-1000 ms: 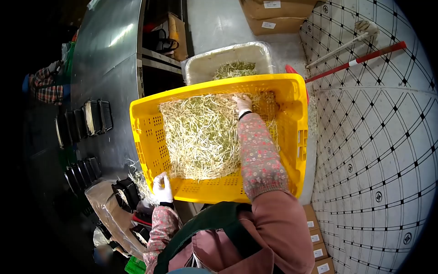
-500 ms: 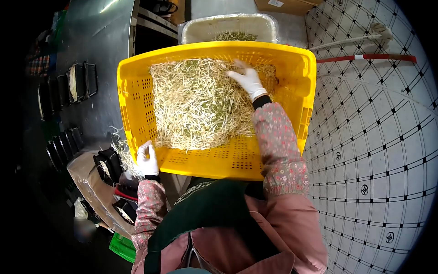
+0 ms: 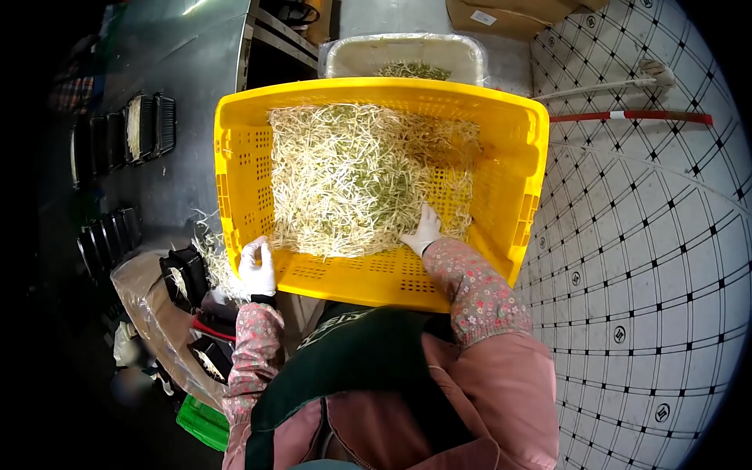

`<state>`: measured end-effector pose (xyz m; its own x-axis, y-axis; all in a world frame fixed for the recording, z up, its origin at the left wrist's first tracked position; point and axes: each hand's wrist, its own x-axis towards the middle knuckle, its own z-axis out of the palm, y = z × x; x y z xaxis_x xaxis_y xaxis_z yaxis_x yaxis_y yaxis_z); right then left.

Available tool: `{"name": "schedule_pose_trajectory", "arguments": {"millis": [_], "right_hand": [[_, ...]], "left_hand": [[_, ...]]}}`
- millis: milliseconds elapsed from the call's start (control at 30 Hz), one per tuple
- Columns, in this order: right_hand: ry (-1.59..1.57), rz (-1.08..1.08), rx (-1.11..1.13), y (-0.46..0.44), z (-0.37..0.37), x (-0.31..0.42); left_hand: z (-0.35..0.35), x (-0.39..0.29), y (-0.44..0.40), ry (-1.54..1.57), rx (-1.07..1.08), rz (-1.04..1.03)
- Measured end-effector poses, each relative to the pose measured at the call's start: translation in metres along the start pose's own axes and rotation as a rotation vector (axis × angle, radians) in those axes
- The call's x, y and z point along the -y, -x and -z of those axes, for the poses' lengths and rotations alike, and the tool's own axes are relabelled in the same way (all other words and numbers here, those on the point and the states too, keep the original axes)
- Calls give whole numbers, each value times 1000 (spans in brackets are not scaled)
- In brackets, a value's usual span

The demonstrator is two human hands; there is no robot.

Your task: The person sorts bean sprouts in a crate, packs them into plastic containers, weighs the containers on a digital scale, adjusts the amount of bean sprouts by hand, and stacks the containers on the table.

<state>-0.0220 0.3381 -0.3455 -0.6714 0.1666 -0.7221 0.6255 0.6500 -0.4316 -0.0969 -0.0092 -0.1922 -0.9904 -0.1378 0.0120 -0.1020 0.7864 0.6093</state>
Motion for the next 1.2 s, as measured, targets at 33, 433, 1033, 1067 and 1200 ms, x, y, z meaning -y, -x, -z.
{"name": "schedule_pose_trajectory", "arguments": {"millis": [33, 433, 1033, 1067, 1200], "right_hand": [[0, 9, 4, -1, -3, 5], [-206, -268, 285, -39, 57, -5], [285, 568, -132, 35, 43, 201], [360, 597, -140, 46, 30, 206], [42, 542, 90, 29, 4, 205]], "left_hand": [[0, -1, 0, -6, -8, 2], [-1, 5, -18, -231, 429, 97], [-50, 16, -43, -260, 811, -14], [-43, -2, -48, -272, 856, 69], [-39, -24, -63, 293, 838, 256]]}}
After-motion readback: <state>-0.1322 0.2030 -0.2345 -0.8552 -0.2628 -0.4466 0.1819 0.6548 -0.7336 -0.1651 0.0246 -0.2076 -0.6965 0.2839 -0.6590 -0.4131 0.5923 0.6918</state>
